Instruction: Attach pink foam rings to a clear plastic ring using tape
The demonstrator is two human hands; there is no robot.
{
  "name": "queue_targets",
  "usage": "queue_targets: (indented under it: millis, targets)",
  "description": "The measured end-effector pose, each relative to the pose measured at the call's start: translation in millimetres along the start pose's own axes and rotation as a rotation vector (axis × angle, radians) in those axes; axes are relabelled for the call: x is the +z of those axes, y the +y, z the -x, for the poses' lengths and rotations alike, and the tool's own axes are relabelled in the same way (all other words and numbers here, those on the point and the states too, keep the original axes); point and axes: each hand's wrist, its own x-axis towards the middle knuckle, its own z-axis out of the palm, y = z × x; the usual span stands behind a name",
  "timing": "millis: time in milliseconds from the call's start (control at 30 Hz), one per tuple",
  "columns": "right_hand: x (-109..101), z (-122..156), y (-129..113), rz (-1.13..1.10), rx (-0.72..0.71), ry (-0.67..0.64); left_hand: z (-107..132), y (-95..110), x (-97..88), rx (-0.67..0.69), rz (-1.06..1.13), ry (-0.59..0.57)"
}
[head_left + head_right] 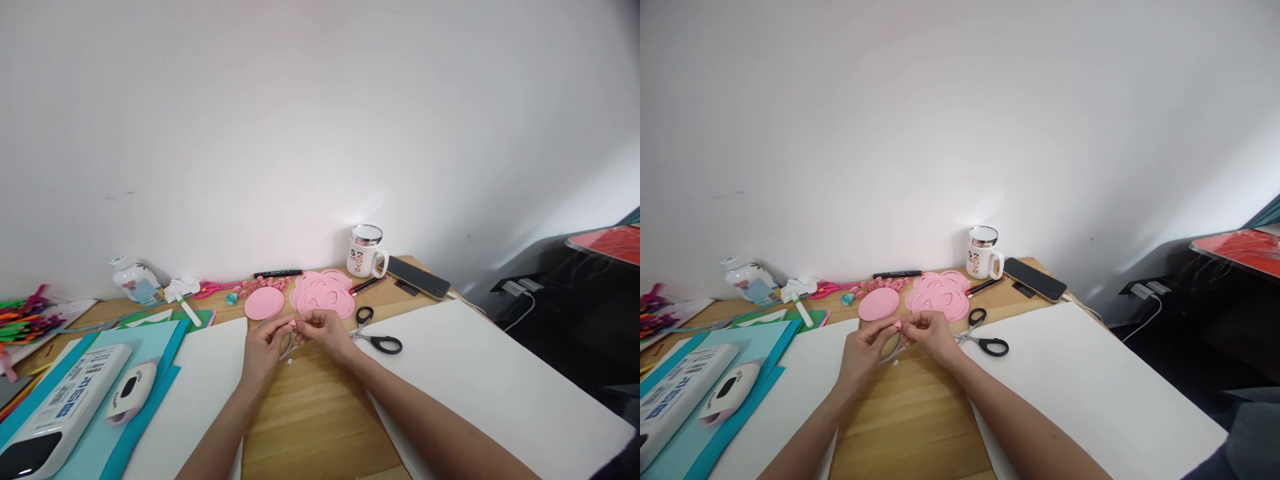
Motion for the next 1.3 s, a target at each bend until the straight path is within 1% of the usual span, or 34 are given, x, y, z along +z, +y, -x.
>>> queue_targets:
  millis: [100,300,500,633,800,933,1133,1300]
  targets:
    - [0.1,-0.4,1.3,0.003,-0.004,0.002,1.0,2.1,0.8,0.027,-0.012,-0.001]
    - [0.5,0.2,0.1,-0.021,-0.021,0.003,-0.1,1.8,-0.1,-0.029,0.004,-0.005]
    - [0.2,0.2,0.3,0.014,-0.007,-0.004,0.9,1.5,0.4,0.0,-0.002,-0.004]
    - [0.1,-0.9,3.0,0.016,-0.025,0.002,0.4,3.2,0.1,-0.029,0.017,-0.007]
    - [0.6,-0.5,0.7,0.032,-0.023,-0.008,-0.5,4.6,-0.6,-0.063,0.035,-0.006]
    - [0.5,-0.3,0.6,0.042,-0.009,0.003,-0.4,1.0,0.7,-0.044,0.027,-0.006]
    - [0.0,-1.3,7.1,0.143,-0.016,0.037,0.1,-3.5,2.2,-0.005,-0.012,-0.035]
    - [-0.1,-0.9,5.8,0.119,-0.024,0.002,-0.5,1.9,0.4,-0.065,0.026,-0.025]
